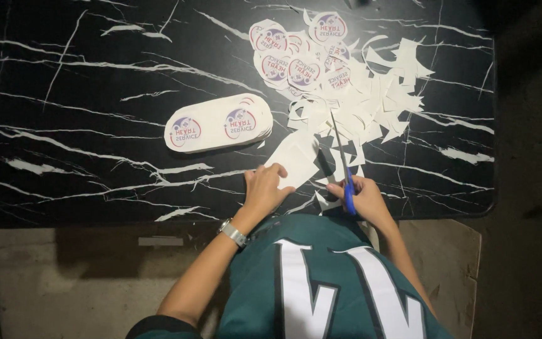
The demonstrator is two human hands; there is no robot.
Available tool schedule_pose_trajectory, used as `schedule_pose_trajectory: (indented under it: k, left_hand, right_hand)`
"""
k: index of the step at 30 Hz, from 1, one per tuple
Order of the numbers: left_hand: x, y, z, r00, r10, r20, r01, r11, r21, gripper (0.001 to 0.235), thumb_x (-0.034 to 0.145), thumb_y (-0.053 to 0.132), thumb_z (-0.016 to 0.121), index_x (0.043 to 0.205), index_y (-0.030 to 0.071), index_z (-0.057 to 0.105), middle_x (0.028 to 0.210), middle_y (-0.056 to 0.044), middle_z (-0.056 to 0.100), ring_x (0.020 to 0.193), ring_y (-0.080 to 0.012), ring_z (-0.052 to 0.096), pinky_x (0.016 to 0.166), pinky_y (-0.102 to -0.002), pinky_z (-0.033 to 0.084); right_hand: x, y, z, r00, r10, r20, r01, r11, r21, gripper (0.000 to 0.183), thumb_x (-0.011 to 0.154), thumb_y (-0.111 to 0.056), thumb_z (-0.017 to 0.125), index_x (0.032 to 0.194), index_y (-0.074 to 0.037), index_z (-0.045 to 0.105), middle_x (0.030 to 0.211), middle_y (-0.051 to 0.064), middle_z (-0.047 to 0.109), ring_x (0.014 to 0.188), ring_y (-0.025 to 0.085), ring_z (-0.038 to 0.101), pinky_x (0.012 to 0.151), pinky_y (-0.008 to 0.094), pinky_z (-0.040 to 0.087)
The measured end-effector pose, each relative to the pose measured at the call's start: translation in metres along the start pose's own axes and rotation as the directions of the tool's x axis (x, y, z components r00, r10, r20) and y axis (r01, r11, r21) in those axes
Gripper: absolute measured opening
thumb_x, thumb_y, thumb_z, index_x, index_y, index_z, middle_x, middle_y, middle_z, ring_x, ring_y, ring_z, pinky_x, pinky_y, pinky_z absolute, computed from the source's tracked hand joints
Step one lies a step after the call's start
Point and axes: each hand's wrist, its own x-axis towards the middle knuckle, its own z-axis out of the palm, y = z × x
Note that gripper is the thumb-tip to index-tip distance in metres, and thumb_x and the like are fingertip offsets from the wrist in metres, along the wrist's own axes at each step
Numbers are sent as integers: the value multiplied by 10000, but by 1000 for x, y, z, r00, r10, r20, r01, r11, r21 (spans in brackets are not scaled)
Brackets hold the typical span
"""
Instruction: The person uses scissors to cut circular stickers from a sheet of paper. They hold the paper with their left hand and cut around the printed designs with their right hand, placing the finished stickers on a black marble-patterned table.
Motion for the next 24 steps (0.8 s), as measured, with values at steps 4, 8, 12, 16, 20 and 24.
schedule_pose_trajectory:
  k: [4, 8, 12, 16, 20, 24]
  left_hand:
    - [-3, 5, -5, 932, 178, -315, -155, 983, 97, 663, 629, 356, 936, 1138, 104, 595, 1116, -129, 598, 1091, -327, 534, 879, -446, 362]
    - [5, 0, -1, 914, 169, -368, -165, 985, 41, 876, 574, 342, 933, 1280, 15, 531, 1151, -143, 576, 1101, -330, 523, 882, -461, 362]
    - [13, -1, 2, 1000, -29, 11, 29, 1000, 3, 654, 764, 402, 866, 1285, 140, 571, 1149, -45, 656, 1175, -246, 585, 991, -458, 317]
    - [-3, 14, -11, 989, 32, -147, -19, 996, 86, 573, 703, 326, 923, 1158, 158, 616, 1246, -91, 547, 1221, -309, 490, 945, -487, 371]
    - [-9, 9, -11, 915, 214, -343, -255, 964, -78, 913, 612, 155, 915, 1403, -19, 492, 1315, -190, 497, 1203, -391, 475, 970, -464, 450]
    - [-7, 0, 2, 880, 248, -405, -332, 931, -153, 844, 668, 128, 877, 1409, -48, 514, 1291, -194, 525, 1201, -390, 497, 997, -434, 461]
  right_hand:
    - [0, -6, 0, 1000, -9, -4, 9, 1000, -7, 355, 813, -369, 827, 798, -37, 700, 585, -7, 599, 499, 76, 548, 471, 230, 416]
    - [4, -4, 2, 999, -36, 31, 36, 999, 13, 353, 812, -373, 828, 781, -48, 693, 583, -9, 587, 504, 68, 529, 471, 231, 397]
    - [6, -2, 3, 997, -75, 35, 76, 997, -17, 394, 825, -377, 836, 734, -41, 653, 583, -10, 566, 504, 64, 505, 469, 233, 377]
    - [5, -1, 1, 995, -95, 26, 95, 995, -28, 373, 817, -377, 836, 726, -60, 662, 586, -16, 571, 512, 57, 506, 472, 230, 377]
    - [11, 0, 6, 996, -56, 70, 55, 998, 14, 383, 816, -383, 830, 719, -54, 658, 577, 1, 587, 504, 76, 535, 470, 236, 390]
    - [10, -6, 8, 996, -66, 61, 68, 997, -23, 387, 818, -387, 834, 724, -50, 667, 592, -3, 599, 519, 67, 543, 483, 226, 404]
